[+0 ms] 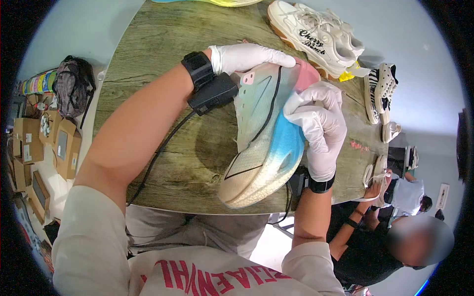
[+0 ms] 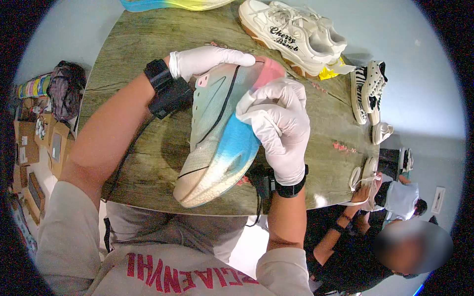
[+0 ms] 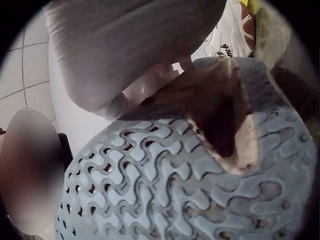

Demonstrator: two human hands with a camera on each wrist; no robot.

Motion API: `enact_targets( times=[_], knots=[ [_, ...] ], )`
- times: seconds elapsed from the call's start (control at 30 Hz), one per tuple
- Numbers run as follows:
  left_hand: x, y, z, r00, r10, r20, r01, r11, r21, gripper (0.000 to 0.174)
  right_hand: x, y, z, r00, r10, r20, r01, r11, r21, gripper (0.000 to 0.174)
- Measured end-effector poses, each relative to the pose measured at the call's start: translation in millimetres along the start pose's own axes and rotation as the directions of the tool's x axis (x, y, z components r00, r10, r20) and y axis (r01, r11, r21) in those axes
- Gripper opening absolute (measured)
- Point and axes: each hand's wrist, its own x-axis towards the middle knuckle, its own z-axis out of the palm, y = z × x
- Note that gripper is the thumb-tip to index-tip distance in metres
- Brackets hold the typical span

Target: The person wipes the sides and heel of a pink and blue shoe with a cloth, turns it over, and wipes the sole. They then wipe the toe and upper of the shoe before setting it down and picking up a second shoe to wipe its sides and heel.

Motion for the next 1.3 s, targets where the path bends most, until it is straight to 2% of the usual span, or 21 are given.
enact_targets(
  times=[0.17,0.23,0.33,0.43,0.57,0.73,0.83,0.93,1.03,1.2,1.3],
  knots=[
    [-2,0,1,0.999,0.042,-0.009,-0.042,0.999,0.017,0.04,-5,-2,2,1.0,-0.009,0.002,0.009,0.992,0.128,0.034],
    [-1,0,1,0.998,0.063,-0.01,-0.063,0.998,0.001,0.04,-7,-10,6,0.999,0.047,-0.027,-0.038,0.966,0.255,0.035],
    [-2,0,1,0.998,0.058,0.002,-0.058,0.998,0.024,0.04,-11,-8,5,0.996,0.015,-0.085,0.004,0.976,0.218,0.036],
    [-3,3,2,0.998,0.056,-0.016,-0.055,0.998,0.03,0.041,-12,-7,1,0.997,-0.032,-0.076,0.041,0.993,0.114,0.039],
    [-1,2,2,0.999,0.027,-0.034,-0.025,0.998,0.051,0.044,-10,-14,2,0.997,-0.023,-0.071,0.03,0.994,0.109,0.04],
    [-9,6,4,0.995,0.075,-0.069,-0.07,0.995,0.07,0.045,-7,-15,2,0.999,-0.044,-0.025,0.049,0.971,0.233,0.042],
    [-6,5,2,0.994,0.109,-0.016,-0.108,0.992,0.069,0.046,-7,-16,0,0.999,-0.04,0.024,0.033,0.968,0.25,0.045],
    [1,0,-2,0.996,0.091,-0.009,-0.09,0.993,0.077,0.045,-3,-22,-1,0.994,-0.028,0.102,-0.001,0.962,0.273,0.046],
    [1,-1,-2,0.998,0.057,0.017,-0.058,0.997,0.055,0.045,-4,-23,2,0.993,-0.047,0.108,0.01,0.946,0.323,0.046],
    [-1,1,0,0.999,0.025,-0.024,-0.023,0.997,0.078,0.044,-4,-29,2,0.987,-0.075,0.14,0.031,0.955,0.294,0.046],
    [-4,4,-2,1.0,0.005,0.0,-0.005,0.998,0.059,0.043,-3,-29,3,0.986,-0.086,0.146,0.041,0.958,0.285,0.046]
  ],
)
